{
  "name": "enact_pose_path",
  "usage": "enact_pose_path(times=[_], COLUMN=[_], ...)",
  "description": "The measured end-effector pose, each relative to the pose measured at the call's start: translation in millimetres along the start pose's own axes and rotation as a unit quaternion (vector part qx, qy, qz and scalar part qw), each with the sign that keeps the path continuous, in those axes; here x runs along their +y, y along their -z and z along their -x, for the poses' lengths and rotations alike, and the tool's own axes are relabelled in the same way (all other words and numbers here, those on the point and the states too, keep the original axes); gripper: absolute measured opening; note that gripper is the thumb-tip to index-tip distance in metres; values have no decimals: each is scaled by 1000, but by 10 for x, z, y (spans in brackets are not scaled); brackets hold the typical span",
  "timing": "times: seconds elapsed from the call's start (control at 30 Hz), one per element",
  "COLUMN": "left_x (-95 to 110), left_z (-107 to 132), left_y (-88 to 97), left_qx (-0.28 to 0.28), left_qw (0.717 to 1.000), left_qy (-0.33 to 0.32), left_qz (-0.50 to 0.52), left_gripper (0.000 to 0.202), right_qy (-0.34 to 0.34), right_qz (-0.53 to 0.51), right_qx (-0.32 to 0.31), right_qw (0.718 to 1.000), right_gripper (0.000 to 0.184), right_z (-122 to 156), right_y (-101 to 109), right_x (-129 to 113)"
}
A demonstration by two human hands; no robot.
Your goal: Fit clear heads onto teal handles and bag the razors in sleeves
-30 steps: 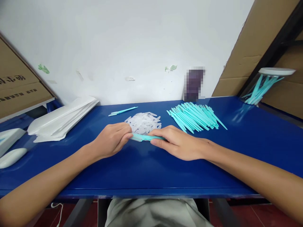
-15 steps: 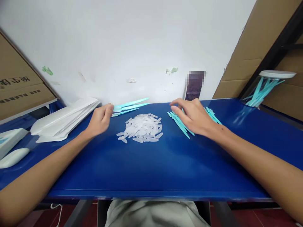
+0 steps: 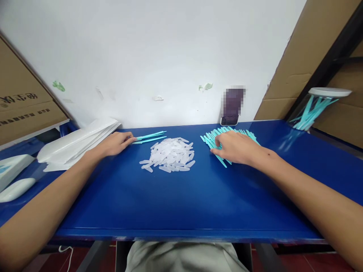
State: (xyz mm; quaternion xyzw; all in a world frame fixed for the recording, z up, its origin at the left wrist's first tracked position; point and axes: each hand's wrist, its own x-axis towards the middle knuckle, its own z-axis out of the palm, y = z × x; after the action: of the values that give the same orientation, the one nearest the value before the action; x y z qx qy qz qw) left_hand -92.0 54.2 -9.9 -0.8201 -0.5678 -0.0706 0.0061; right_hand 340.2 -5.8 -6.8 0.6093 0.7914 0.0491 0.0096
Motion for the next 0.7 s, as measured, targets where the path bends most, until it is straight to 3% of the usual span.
enact_pose_path(times=[0.17,0.27,0.7], left_x=[35,95,663], left_z=[-15,-18,83], left_y=[20,29,-21], left_qx=[56,80,154], left_qw=[998,996,970], left_qy=[30,29,-12], left_qz=[-31,14,187], left_gripper=[44,42,38], right_qy=[-7,-5,-5], right_qz=[4,-4,12], right_qx=[23,30,0], right_qw=[1000,1000,1000], right_gripper=[38,34,32], right_z=[-6,-11,-7], right_y=[-103,-156,-106], right_x=[18,6,-47])
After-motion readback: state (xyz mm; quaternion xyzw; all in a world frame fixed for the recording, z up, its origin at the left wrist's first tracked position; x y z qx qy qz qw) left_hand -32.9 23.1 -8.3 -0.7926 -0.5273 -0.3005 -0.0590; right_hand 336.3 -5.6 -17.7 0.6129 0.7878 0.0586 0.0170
